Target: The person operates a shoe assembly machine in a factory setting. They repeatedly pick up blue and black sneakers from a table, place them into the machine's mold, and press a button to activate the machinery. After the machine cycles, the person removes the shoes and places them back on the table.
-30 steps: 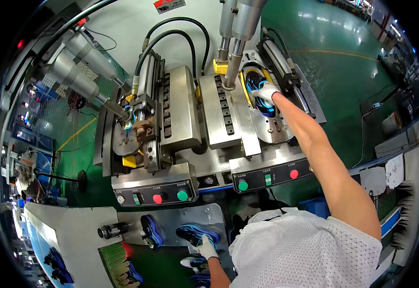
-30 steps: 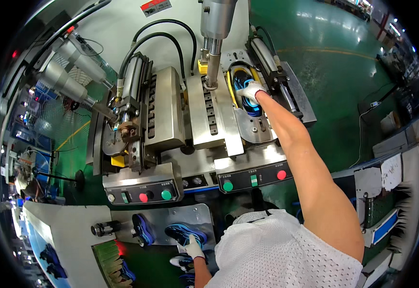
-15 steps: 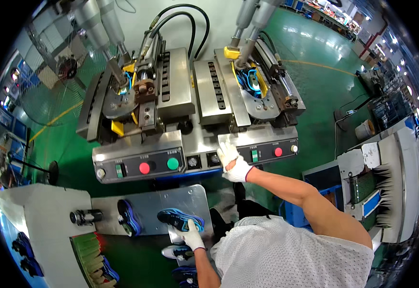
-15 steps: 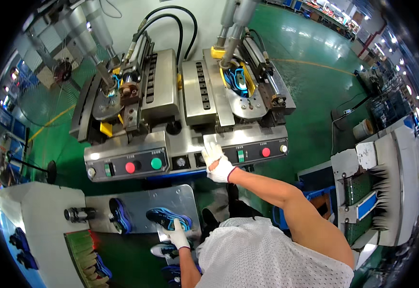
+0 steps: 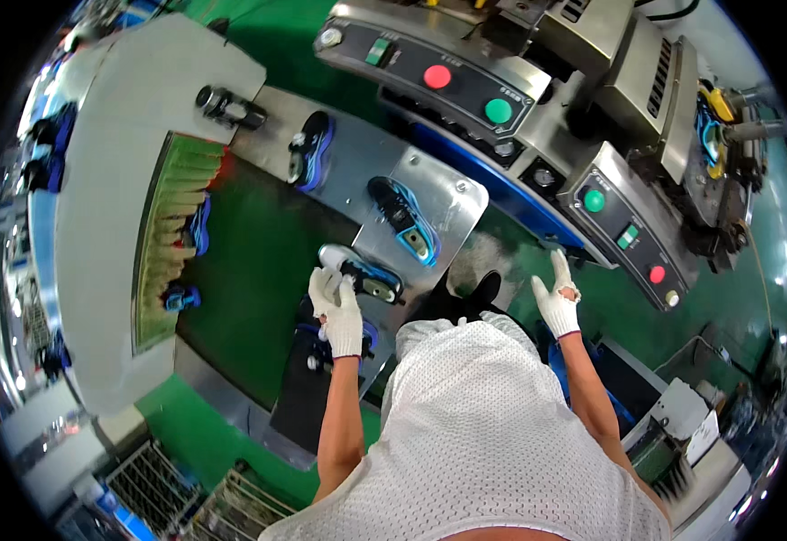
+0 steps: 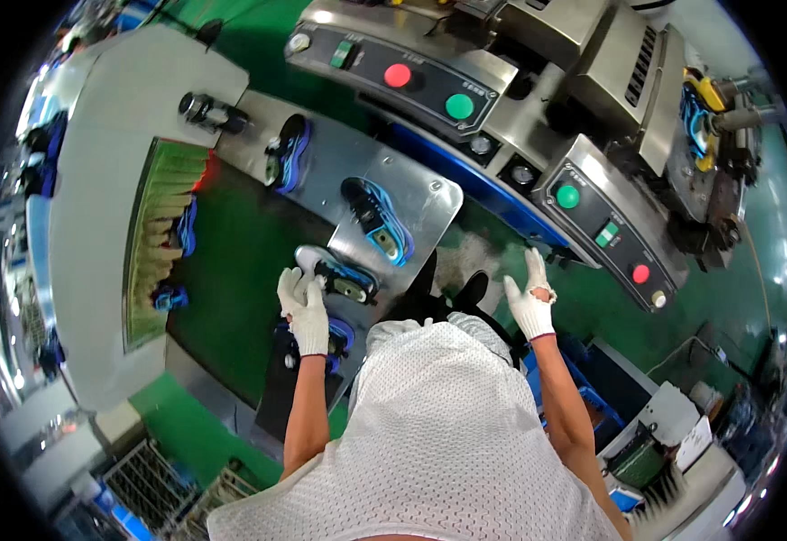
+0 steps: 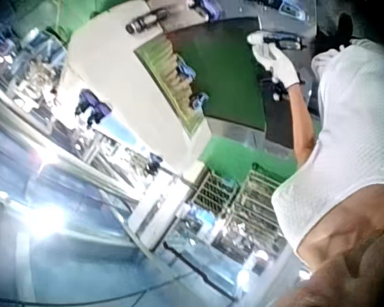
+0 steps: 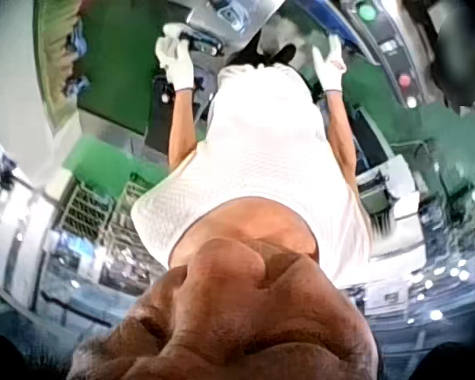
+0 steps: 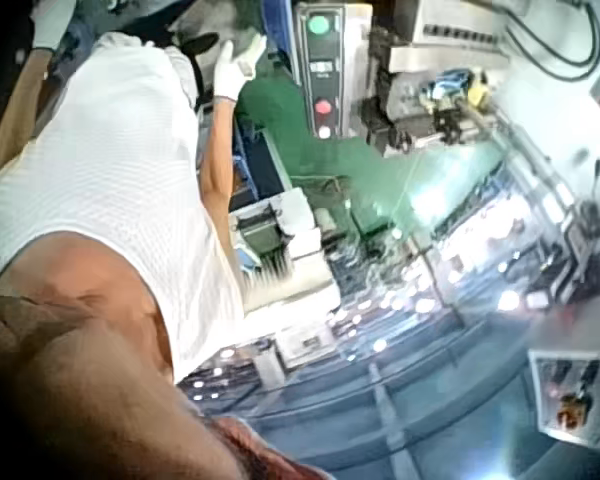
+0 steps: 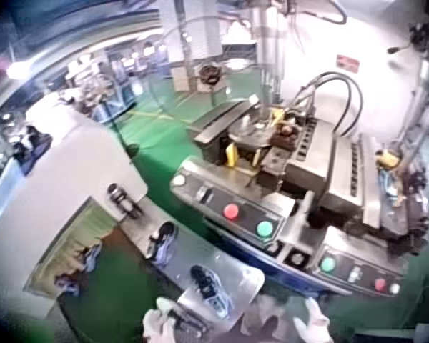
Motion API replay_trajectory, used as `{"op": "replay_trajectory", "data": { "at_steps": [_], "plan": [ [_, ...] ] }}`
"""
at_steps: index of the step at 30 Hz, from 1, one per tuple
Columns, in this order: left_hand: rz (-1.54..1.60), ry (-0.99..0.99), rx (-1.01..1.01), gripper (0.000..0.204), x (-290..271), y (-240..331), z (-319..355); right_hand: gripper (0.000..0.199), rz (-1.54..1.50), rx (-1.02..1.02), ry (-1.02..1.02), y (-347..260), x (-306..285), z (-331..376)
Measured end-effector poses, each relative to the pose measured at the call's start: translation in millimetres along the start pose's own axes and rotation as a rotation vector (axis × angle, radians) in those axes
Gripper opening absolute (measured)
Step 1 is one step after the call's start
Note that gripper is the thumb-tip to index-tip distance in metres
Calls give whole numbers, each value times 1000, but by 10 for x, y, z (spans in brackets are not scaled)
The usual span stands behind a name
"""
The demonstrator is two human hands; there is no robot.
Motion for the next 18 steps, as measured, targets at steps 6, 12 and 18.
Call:
{"op": "replay_trajectory", "data": {
  "at_steps": [6,12,18],
  "plan": [
    [-131,78,-110,60,-283,-712,507,74,198,559,-677,1738,598,733],
    [-164,109,-173,79,-17,-918,704,64,56,613,-627,2085,614,851],
    [-505,39,135,72,87,-801,20,66,152,317,-483,1060,597,-169]
  ]
}}
Point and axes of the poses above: each hand's wrist, its own z-axis away from the middle knuckle, its own x-axis out of the palm, y = z × x, the point moved 2 cm from there along -z, towards the middle knuckle, and after that the axes turned 4 degrees about -x, right-handed, at the moved point
